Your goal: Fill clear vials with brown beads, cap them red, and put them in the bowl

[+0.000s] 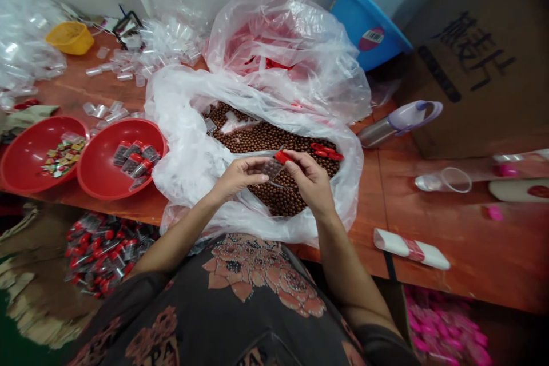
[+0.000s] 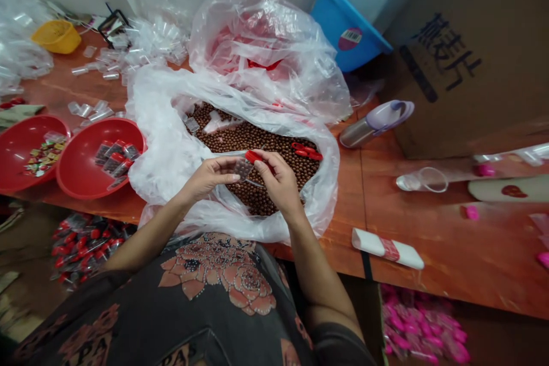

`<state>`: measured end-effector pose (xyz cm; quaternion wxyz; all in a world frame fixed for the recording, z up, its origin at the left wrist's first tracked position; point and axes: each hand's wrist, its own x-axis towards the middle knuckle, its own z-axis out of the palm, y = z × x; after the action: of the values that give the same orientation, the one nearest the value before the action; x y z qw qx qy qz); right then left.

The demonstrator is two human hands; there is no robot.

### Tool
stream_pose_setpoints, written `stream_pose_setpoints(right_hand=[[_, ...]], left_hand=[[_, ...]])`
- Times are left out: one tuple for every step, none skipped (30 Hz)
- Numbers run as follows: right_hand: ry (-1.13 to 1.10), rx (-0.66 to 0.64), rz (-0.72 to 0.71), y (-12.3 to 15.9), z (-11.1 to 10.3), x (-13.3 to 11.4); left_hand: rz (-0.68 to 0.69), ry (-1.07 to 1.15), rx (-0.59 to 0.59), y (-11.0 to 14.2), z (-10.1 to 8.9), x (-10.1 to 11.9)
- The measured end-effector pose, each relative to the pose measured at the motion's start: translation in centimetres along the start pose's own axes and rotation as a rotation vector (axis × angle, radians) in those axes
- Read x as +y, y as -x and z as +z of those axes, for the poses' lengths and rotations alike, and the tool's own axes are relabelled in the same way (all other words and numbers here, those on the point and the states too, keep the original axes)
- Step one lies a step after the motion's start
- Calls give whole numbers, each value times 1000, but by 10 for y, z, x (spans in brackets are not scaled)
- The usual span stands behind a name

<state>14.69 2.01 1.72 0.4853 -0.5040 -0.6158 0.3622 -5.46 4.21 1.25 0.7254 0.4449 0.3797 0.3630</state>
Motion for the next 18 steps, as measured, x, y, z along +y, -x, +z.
stream_pose_setpoints(right_hand=[[16, -13, -18, 0, 1, 0], [21, -24, -23, 1, 2, 0], [16, -36, -14, 2, 3, 0], [5, -48, 4, 3, 3, 1], [-8, -60, 24, 4, 3, 1], [-19, -65, 38, 4, 3, 2], [-19, -63, 39, 5, 2, 3], [-6, -53, 20, 5, 0, 3], [22, -42, -18, 5, -1, 2], [59, -36, -70, 4, -3, 2], [99, -41, -126, 4, -5, 1], [135, -62, -181, 4, -6, 0], [163, -96, -230, 4, -7, -1], [181, -131, -270, 5, -8, -1], [191, -158, -302, 6, -9, -2], [193, -171, -330, 7, -9, -2], [191, -171, -352, 8, -9, -1], [187, -160, -366, 10, -9, -1]], left_hand=[[13, -21, 0, 1, 0, 0], [25, -42, 0, 1, 0, -1], [33, -61, -1, 2, -1, -1], [38, -77, -2, 2, -1, -2], [40, -87, -3, 3, -2, -2], [41, -92, -4, 3, -3, -3], [39, -92, -3, 3, -3, -3], [34, -87, -4, 4, -3, -4], [29, -78, -4, 4, -3, -4], [24, -65, -4, 5, -2, -5], [17, -50, -4, 5, -2, -5], [10, -33, -3, 6, -1, -5], [4, -15, -4, 6, 0, -5], [0, 3, -8, 6, 0, -5], [-6, 21, -16, 6, 1, -5], [-13, 39, -27, 6, 1, -6], [-22, 54, -37, 6, 1, -6], [-31, 67, -44, 7, 1, -6]])
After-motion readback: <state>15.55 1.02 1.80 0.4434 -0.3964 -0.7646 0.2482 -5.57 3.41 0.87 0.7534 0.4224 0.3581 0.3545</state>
